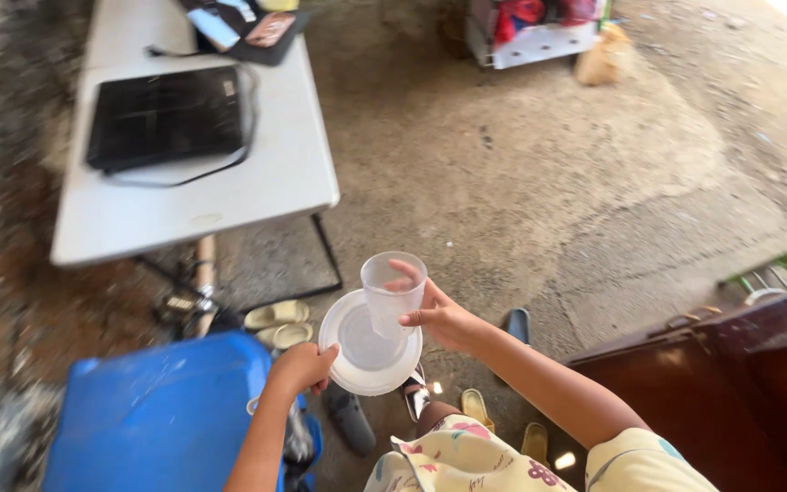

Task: Filling a bowl with water at a sink and pouring it onto various potted plants

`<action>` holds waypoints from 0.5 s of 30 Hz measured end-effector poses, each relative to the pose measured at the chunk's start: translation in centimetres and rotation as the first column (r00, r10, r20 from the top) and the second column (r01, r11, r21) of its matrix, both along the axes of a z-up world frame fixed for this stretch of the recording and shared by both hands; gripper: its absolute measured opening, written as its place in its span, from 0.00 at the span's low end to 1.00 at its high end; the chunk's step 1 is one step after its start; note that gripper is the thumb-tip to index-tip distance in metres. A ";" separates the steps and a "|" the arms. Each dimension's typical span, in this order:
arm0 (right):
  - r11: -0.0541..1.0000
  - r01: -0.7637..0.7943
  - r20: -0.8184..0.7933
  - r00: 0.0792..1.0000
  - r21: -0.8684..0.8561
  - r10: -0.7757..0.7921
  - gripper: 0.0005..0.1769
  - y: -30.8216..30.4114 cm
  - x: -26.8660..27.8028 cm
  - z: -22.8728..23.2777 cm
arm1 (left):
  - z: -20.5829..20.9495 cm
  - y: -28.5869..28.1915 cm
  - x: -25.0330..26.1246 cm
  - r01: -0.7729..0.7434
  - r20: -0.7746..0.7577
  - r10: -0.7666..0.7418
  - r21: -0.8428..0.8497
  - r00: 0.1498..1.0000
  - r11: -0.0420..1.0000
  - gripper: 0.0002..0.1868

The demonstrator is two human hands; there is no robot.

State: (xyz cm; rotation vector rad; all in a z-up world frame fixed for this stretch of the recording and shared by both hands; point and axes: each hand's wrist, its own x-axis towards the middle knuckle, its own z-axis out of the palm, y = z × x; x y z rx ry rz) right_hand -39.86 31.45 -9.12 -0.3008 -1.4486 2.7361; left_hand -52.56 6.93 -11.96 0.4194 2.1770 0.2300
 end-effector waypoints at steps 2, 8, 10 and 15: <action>0.997 0.065 -0.011 0.998 0.028 -0.065 0.57 2.8 -0.3 -0.8 | -0.5 3.3 -1.6 0.044 -0.036 -0.043 0.017 0.998 0.999 0.35; 0.959 0.281 -0.038 0.959 0.020 -0.280 0.62 11.4 -1.1 -0.9 | -5.5 16.2 -9.4 0.215 -0.124 -0.210 0.034 0.970 0.976 0.34; 0.943 0.332 -0.063 0.942 0.030 -0.330 0.61 15.3 -2.2 -1.7 | -5.1 20.9 -11.0 0.244 -0.133 -0.234 0.065 0.963 0.968 0.32; 0.940 0.340 0.020 0.940 0.032 -0.340 0.54 25.0 -3.2 -0.7 | 0.2 31.6 -12.1 0.421 -0.163 -0.419 -0.025 0.893 0.907 0.38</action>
